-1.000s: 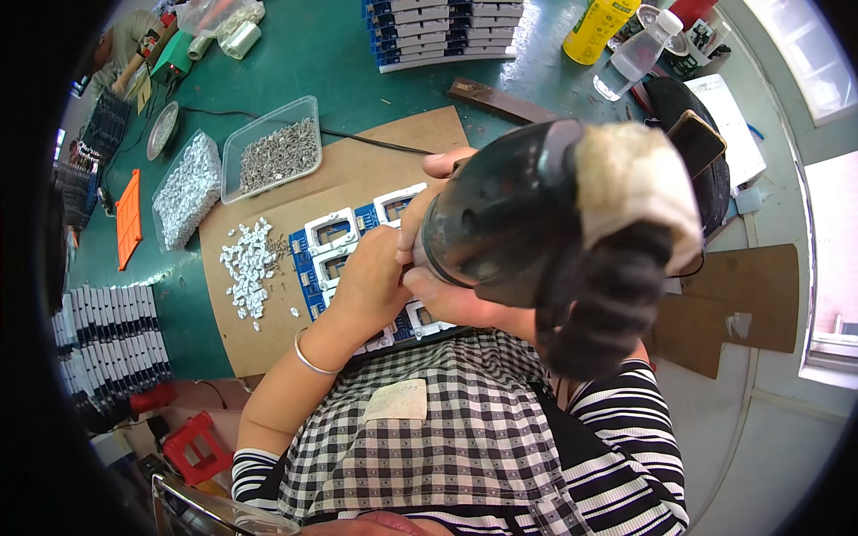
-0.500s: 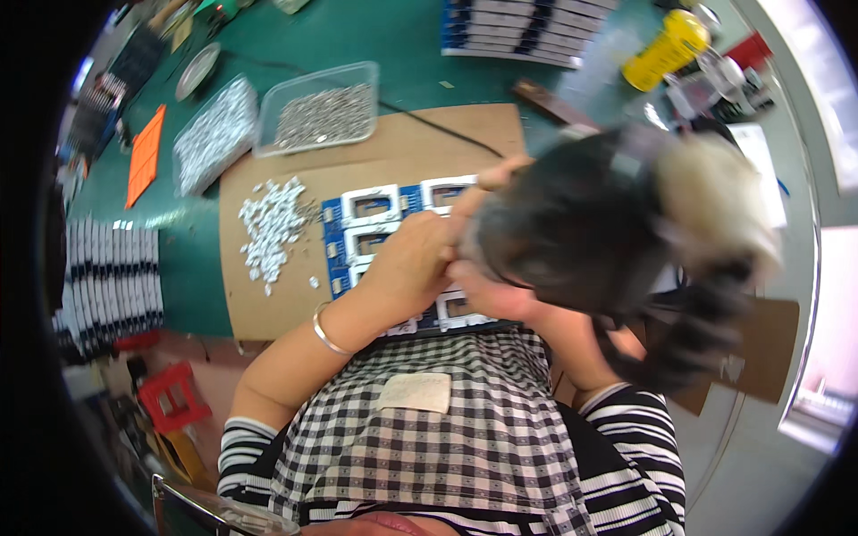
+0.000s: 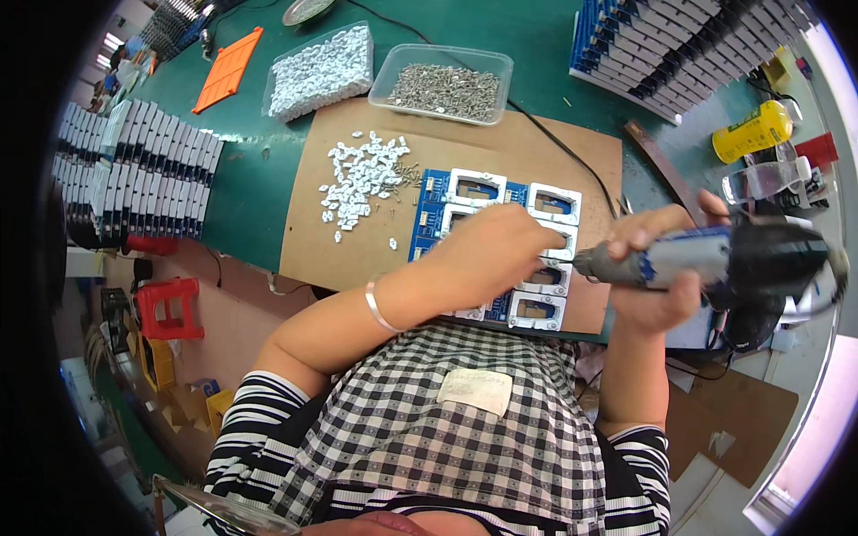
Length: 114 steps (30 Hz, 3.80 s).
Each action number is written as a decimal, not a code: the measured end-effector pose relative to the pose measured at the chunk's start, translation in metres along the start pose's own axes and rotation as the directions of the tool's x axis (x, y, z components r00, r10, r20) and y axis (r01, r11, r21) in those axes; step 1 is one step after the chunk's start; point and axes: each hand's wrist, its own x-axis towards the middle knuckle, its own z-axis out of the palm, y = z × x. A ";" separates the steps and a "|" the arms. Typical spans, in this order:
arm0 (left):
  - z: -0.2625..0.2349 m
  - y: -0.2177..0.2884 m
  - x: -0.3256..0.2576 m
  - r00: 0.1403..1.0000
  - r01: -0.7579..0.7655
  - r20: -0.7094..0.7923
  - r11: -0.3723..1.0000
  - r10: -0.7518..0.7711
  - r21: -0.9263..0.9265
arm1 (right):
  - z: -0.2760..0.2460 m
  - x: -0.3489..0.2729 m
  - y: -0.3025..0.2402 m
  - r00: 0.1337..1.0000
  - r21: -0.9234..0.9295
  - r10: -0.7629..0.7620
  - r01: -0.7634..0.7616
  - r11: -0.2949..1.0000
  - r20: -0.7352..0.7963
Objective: The person assembles small electronic components onto blue printed circuit boards by securing them with screws using a power screwdriver.
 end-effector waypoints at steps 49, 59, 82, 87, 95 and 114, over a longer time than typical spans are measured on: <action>-0.078 -0.043 -0.112 0.968 0.250 -0.108 0.897 -0.226 0.365 | -0.004 -0.033 -0.007 0.995 -0.222 -0.064 0.047 0.974 -0.071; -0.077 -0.041 -0.119 0.953 0.302 -0.095 0.887 -0.287 0.350 | -0.005 -0.032 -0.002 0.998 -0.163 -0.006 -0.004 0.987 -0.056; -0.084 -0.040 -0.101 0.993 -0.096 0.108 0.874 0.050 0.477 | -0.015 -0.029 -0.004 0.971 0.084 0.082 -0.064 0.994 -0.224; -0.080 -0.043 -0.096 1.000 0.007 0.013 0.919 -0.013 0.395 | -0.021 -0.031 -0.009 0.974 0.080 0.045 -0.028 0.996 -0.220; -0.022 0.004 -0.009 0.995 -0.033 -0.077 0.938 0.063 0.344 | -0.010 -0.024 -0.009 0.984 0.117 0.054 -0.035 0.993 -0.169; -0.003 -0.015 -0.002 0.998 -0.034 -0.048 0.964 0.049 0.264 | 0.017 -0.005 -0.013 0.981 -0.125 0.074 -0.052 0.991 0.177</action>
